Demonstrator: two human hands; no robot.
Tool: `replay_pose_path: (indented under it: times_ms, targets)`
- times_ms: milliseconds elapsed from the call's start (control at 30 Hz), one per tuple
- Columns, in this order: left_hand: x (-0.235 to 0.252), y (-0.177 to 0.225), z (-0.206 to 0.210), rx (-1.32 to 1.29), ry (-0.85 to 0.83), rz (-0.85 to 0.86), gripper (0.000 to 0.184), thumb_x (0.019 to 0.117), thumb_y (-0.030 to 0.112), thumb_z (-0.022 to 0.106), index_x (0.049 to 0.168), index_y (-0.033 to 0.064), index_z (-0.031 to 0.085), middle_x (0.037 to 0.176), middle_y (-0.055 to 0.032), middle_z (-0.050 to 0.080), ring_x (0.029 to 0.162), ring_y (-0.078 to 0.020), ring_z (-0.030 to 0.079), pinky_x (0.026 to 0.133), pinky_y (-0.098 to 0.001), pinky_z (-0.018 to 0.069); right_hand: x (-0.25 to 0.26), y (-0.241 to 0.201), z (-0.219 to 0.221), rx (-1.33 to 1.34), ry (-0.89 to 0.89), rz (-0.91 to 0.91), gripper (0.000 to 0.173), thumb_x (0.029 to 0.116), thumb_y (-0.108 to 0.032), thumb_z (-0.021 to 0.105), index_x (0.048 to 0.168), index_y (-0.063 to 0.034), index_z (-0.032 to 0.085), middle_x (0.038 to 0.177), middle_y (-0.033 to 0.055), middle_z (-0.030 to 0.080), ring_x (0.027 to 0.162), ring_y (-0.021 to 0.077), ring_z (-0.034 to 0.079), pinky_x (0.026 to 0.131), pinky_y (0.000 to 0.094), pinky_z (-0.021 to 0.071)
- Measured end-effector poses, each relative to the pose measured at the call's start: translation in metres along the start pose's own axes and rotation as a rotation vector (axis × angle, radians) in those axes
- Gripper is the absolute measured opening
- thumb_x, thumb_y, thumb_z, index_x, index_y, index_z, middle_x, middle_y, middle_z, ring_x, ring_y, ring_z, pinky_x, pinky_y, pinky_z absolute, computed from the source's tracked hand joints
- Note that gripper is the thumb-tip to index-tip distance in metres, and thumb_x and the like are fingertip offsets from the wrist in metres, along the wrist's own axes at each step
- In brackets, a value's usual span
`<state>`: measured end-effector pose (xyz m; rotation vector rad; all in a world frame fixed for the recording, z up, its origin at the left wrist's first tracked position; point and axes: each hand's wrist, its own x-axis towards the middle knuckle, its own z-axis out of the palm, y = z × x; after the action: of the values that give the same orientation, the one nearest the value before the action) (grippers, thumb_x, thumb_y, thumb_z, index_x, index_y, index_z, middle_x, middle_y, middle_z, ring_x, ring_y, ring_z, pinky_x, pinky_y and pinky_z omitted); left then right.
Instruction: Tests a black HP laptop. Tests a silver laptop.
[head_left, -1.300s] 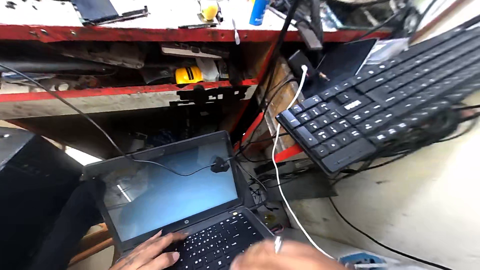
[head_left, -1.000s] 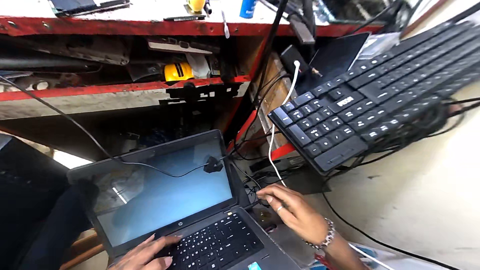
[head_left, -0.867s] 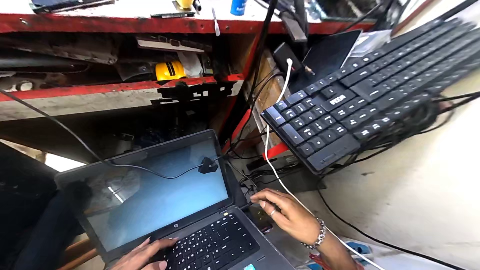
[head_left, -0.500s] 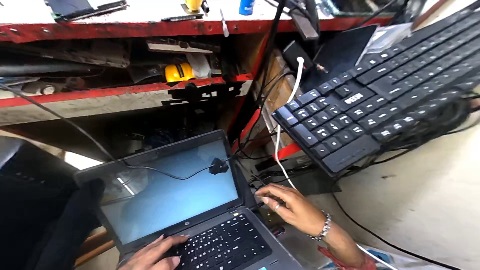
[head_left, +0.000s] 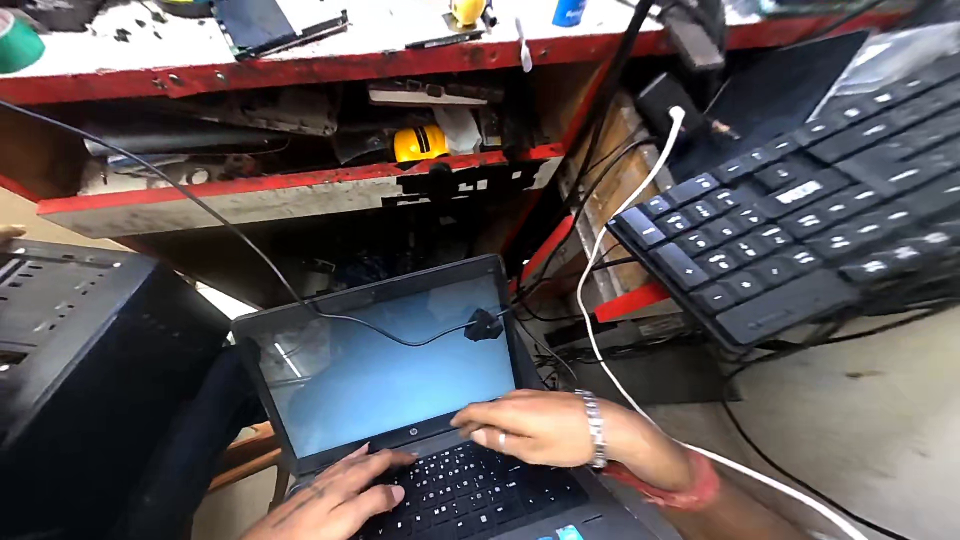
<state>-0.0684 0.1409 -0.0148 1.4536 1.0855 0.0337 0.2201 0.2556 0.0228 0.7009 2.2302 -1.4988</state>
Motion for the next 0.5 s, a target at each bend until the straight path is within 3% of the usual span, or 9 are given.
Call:
replay_pose_path:
  times_ms: [167, 300, 333, 400, 500]
  targets:
    - [-0.001, 0.0, -0.001, -0.014, -0.002, -0.008, 0.051, 0.1049, 0.04, 0.039, 0.145, 0.0134, 0.055, 0.149, -0.0049, 0.055, 0.146, -0.0214, 0.042, 0.126, -0.0509, 0.0193, 0.046, -0.014, 0.012, -0.086, -0.168, 0.026, 0.043, 0.1096, -0.018, 0.043, 0.15, -0.0016, 0.044, 0.135, 0.0245, 0.061, 0.121, 0.0417, 0.062, 0.103, 0.0608, 0.0443]
    - [0.0, 0.001, -0.003, -0.021, -0.011, -0.006, 0.051, 0.1068, 0.043, 0.038, 0.147, 0.0161, 0.054, 0.15, -0.0037, 0.054, 0.146, -0.0206, 0.042, 0.126, -0.0513, 0.0202, 0.05, -0.021, 0.019, -0.058, -0.149, 0.011, 0.046, 0.1106, -0.023, 0.041, 0.153, -0.0044, 0.04, 0.139, 0.0209, 0.061, 0.123, 0.0392, 0.062, 0.106, 0.0592, 0.0448]
    - [0.0, 0.0, -0.004, -0.026, -0.006, 0.004, 0.051, 0.1072, 0.044, 0.037, 0.147, 0.0157, 0.053, 0.149, -0.0044, 0.055, 0.144, -0.0201, 0.044, 0.125, -0.0511, 0.0234, 0.049, -0.022, 0.021, -0.04, -0.148, 0.005, 0.047, 0.1107, -0.023, 0.041, 0.153, -0.005, 0.039, 0.14, 0.0205, 0.061, 0.123, 0.0389, 0.063, 0.106, 0.059, 0.045]
    - [-0.003, -0.006, -0.005, -0.048, 0.061, 0.056, 0.052, 0.1077, 0.043, 0.036, 0.144, 0.0107, 0.054, 0.141, -0.009, 0.06, 0.134, -0.0203, 0.055, 0.115, -0.0482, 0.0389, 0.046, -0.022, 0.022, -0.018, -0.155, 0.001, 0.048, 0.1111, -0.024, 0.041, 0.155, -0.0052, 0.038, 0.142, 0.0198, 0.059, 0.124, 0.0382, 0.062, 0.107, 0.0583, 0.0441]
    - [-0.022, -0.018, -0.008, -0.166, 0.339, 0.123, 0.052, 0.1079, 0.041, 0.037, 0.137, 0.0045, 0.059, 0.13, -0.0095, 0.067, 0.12, -0.0168, 0.064, 0.105, -0.0408, 0.0501, 0.045, -0.02, 0.023, -0.001, -0.149, 0.006, 0.05, 0.1113, -0.026, 0.041, 0.156, -0.0047, 0.035, 0.146, 0.0182, 0.057, 0.13, 0.0366, 0.059, 0.11, 0.0574, 0.0421]
